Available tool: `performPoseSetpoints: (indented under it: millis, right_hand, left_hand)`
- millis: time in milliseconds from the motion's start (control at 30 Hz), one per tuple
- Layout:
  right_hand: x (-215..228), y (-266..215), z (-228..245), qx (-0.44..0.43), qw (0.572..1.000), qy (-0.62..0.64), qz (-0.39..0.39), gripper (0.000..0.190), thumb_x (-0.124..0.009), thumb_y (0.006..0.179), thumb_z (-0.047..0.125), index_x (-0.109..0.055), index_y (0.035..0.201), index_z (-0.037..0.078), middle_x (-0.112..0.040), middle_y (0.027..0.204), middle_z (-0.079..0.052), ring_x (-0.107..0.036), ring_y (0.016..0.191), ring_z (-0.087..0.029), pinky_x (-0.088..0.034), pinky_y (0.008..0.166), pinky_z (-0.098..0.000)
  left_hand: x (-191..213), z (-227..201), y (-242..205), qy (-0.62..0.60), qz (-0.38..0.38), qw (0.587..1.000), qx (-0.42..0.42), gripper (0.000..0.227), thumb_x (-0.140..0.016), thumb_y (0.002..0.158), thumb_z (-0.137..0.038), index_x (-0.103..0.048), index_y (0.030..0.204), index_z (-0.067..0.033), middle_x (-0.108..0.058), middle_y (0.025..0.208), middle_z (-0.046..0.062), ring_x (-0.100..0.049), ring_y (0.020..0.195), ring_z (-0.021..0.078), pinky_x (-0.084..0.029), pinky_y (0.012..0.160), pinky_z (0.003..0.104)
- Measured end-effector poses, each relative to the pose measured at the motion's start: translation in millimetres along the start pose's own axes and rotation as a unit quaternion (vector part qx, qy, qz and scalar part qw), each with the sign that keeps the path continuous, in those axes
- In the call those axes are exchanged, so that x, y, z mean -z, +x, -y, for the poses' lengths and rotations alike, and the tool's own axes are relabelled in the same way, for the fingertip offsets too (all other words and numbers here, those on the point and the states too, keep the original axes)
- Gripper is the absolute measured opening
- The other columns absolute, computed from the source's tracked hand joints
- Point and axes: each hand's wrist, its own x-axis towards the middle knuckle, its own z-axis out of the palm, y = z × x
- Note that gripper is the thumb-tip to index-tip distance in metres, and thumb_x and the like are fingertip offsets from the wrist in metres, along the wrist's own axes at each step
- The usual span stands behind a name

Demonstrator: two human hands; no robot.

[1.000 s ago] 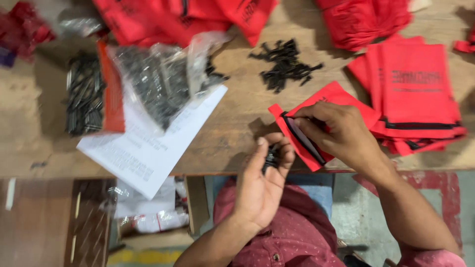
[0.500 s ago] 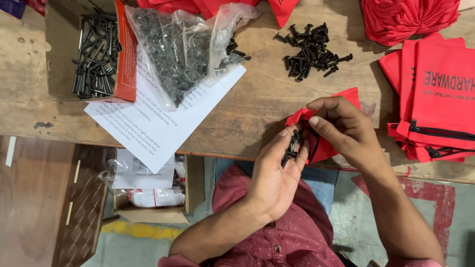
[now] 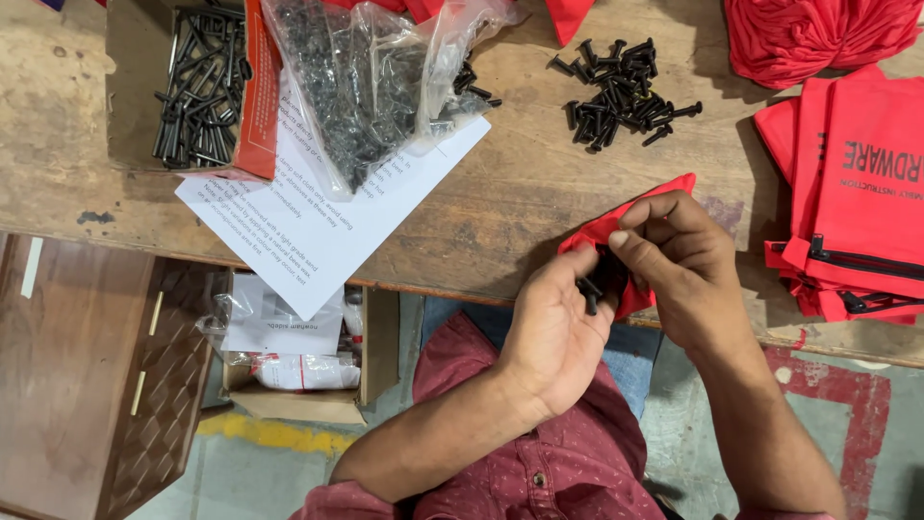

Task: Counting and sorting black bolts into piles and placing them into red hardware bags.

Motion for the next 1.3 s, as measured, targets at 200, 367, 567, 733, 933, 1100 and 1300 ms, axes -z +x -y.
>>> performPoseSetpoints:
  millis: [200, 367, 567, 733, 933, 1100, 1300]
  right_hand:
    - [-4, 0, 5, -0.025, 0.999, -0.021, -0.018, 0.013, -0.065, 0.100, -0.002, -0.062, 0.113, 0.002, -0.067, 0.089, 0.000, -0.057, 0.074, -0.002, -0.043, 0.062, -0.0182]
    - [-7, 1, 4, -0.023, 0.999, -0.020, -0.016, 0.013, -0.066, 0.100, -0.002, -0.063, 0.112, 0.002, -0.066, 0.087, 0.000, -0.056, 0.072, -0.002, -0.043, 0.061, -0.0185]
    - [-9, -1, 4, -0.012, 0.999, -0.032, -0.016, 0.012, -0.066, 0.100, -0.001, -0.062, 0.112, 0.002, -0.066, 0.086, 0.000, -0.056, 0.072, -0.003, -0.044, 0.061, -0.0190]
    - [-10, -1, 1, -0.023, 0.997, -0.067, -0.019, 0.012, -0.066, 0.100, 0.001, -0.062, 0.111, 0.002, -0.066, 0.084, 0.000, -0.056, 0.068, -0.003, -0.045, 0.059, -0.0199]
    - [-13, -4, 2, -0.018, 0.997, -0.079, -0.001, 0.011, -0.066, 0.101, 0.002, -0.062, 0.110, 0.001, -0.066, 0.085, -0.001, -0.056, 0.070, -0.004, -0.045, 0.060, -0.0202]
    - [-13, -2, 1, -0.038, 0.998, -0.040, 0.010, 0.011, -0.065, 0.100, 0.002, -0.062, 0.110, 0.001, -0.066, 0.084, -0.002, -0.056, 0.068, -0.004, -0.045, 0.058, -0.0204]
    - [-13, -2, 11, -0.071, 0.997, -0.034, 0.014, 0.011, -0.066, 0.099, 0.002, -0.062, 0.110, 0.000, -0.065, 0.081, -0.003, -0.055, 0.062, -0.005, -0.043, 0.053, -0.0203]
  left_hand:
    - [23, 7, -2, 0.018, 0.088, 0.996, -0.007, 0.028, -0.052, 0.100, 0.008, -0.047, 0.128, 0.0035, -0.055, 0.122, 0.008, -0.052, 0.105, 0.0111, -0.044, 0.099, 0.028]
    - [23, 9, -4, 0.080, 0.082, 0.993, -0.007, 0.046, -0.048, 0.101, 0.005, -0.044, 0.147, 0.0090, -0.055, 0.124, 0.009, -0.051, 0.101, 0.0086, -0.045, 0.097, 0.025]
    - [13, 3, -1, 0.126, -0.034, 0.991, 0.042, 0.041, -0.048, 0.101, -0.006, -0.045, 0.143, -0.0056, -0.058, 0.122, 0.002, -0.055, 0.108, 0.0054, -0.047, 0.102, 0.026]
    - [27, 5, 8, 0.178, -0.028, 0.984, -0.002, 0.023, -0.051, 0.105, -0.003, -0.056, 0.127, 0.0014, -0.062, 0.111, 0.002, -0.058, 0.101, 0.0065, -0.051, 0.095, 0.025]
    - [20, 4, 6, 0.300, -0.022, 0.949, -0.098, 0.016, -0.053, 0.103, 0.001, -0.065, 0.113, 0.0008, -0.064, 0.093, -0.003, -0.055, 0.082, 0.0033, -0.049, 0.075, 0.020]
    - [5, -7, -6, 0.283, -0.042, 0.957, -0.044, 0.022, -0.053, 0.103, -0.003, -0.061, 0.123, 0.0039, -0.061, 0.096, -0.001, -0.051, 0.082, 0.0028, -0.047, 0.073, 0.018]
    - [18, -17, -10, 0.306, -0.007, 0.951, 0.052, 0.046, -0.054, 0.094, 0.007, -0.051, 0.139, -0.0005, -0.057, 0.100, 0.005, -0.050, 0.086, 0.0092, -0.046, 0.077, 0.025]
